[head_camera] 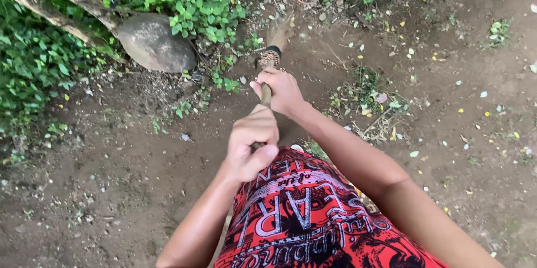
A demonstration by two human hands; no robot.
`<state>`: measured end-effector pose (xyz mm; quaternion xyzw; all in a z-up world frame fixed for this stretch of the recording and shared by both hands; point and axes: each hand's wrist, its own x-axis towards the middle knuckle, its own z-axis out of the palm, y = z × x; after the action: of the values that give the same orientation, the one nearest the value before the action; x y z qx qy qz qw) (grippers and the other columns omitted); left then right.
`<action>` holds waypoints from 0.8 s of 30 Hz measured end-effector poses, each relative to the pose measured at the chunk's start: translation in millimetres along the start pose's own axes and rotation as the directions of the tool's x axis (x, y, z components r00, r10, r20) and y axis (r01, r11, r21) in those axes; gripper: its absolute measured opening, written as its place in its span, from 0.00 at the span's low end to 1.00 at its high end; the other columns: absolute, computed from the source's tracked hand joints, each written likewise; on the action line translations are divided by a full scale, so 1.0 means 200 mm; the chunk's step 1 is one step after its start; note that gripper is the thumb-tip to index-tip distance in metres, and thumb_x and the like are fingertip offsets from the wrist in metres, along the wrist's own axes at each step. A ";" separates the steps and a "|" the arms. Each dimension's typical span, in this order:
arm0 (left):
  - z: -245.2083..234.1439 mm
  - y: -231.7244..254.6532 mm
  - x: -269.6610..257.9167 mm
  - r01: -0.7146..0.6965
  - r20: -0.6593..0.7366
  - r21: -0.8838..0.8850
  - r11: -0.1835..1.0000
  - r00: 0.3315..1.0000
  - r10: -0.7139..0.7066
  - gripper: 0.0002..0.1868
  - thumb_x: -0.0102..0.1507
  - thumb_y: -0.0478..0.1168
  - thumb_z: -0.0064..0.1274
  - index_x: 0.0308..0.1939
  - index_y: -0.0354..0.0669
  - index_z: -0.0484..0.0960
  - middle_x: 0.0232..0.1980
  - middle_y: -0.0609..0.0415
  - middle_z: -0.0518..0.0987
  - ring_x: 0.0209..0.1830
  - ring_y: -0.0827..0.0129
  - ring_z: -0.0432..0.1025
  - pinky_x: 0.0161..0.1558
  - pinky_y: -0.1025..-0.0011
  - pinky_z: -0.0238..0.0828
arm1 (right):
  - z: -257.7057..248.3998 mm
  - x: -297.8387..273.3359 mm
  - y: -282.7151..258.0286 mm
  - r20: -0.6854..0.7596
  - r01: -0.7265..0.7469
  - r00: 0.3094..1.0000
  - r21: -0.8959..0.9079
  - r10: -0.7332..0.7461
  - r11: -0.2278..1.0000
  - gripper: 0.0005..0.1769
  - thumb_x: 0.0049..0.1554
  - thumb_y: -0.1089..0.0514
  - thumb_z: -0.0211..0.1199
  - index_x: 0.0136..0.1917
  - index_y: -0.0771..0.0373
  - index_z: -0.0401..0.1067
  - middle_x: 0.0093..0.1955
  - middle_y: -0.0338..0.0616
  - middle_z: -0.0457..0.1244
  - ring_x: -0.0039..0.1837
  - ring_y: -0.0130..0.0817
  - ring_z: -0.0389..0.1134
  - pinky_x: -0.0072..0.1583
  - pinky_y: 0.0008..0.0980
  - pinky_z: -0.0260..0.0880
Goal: The person sweeps dirt and fallen leaves across the ground using a broom.
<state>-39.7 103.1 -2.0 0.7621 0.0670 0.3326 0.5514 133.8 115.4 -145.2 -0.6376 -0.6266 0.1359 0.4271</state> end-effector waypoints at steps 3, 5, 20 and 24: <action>-0.06 -0.16 0.10 -0.027 0.031 0.076 0.997 0.999 0.025 0.20 0.61 0.48 0.52 0.23 0.40 0.64 0.26 0.55 0.66 0.31 0.61 0.63 0.44 0.64 0.56 | 0.08 0.15 0.09 0.009 -0.014 1.000 0.068 0.013 0.998 0.15 0.59 0.52 0.67 0.37 0.62 0.68 0.39 0.49 0.61 0.41 0.55 0.66 0.43 0.48 0.64; -0.09 -0.26 0.15 -0.017 0.049 0.115 0.993 0.999 0.012 0.19 0.61 0.46 0.54 0.23 0.40 0.65 0.26 0.55 0.65 0.31 0.61 0.62 0.44 0.64 0.57 | 0.12 0.24 0.15 -0.004 0.002 1.000 0.094 -0.001 0.996 0.13 0.59 0.54 0.67 0.39 0.62 0.68 0.40 0.49 0.62 0.42 0.55 0.66 0.43 0.48 0.64; -0.15 -0.83 0.32 0.179 0.084 0.005 0.984 0.980 -0.179 0.13 0.58 0.40 0.55 0.25 0.37 0.70 0.28 0.55 0.65 0.34 0.64 0.62 0.45 0.66 0.59 | 0.29 0.34 0.68 0.082 -0.130 0.989 0.123 0.121 0.984 0.09 0.56 0.59 0.68 0.41 0.62 0.69 0.42 0.50 0.63 0.43 0.53 0.66 0.44 0.45 0.64; -0.15 -0.80 0.34 0.170 0.115 -0.062 0.984 0.980 -0.162 0.12 0.57 0.40 0.54 0.25 0.37 0.71 0.28 0.55 0.65 0.34 0.65 0.62 0.45 0.66 0.59 | 0.19 0.32 0.61 0.050 -0.145 0.989 0.055 0.142 0.988 0.09 0.55 0.59 0.66 0.40 0.62 0.67 0.41 0.50 0.63 0.44 0.56 0.66 0.45 0.48 0.65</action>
<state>37.7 220.6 -108.7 0.7508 0.0882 0.2453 0.6069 201.9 206.0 -232.2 -0.6650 -0.5845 0.1990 0.4202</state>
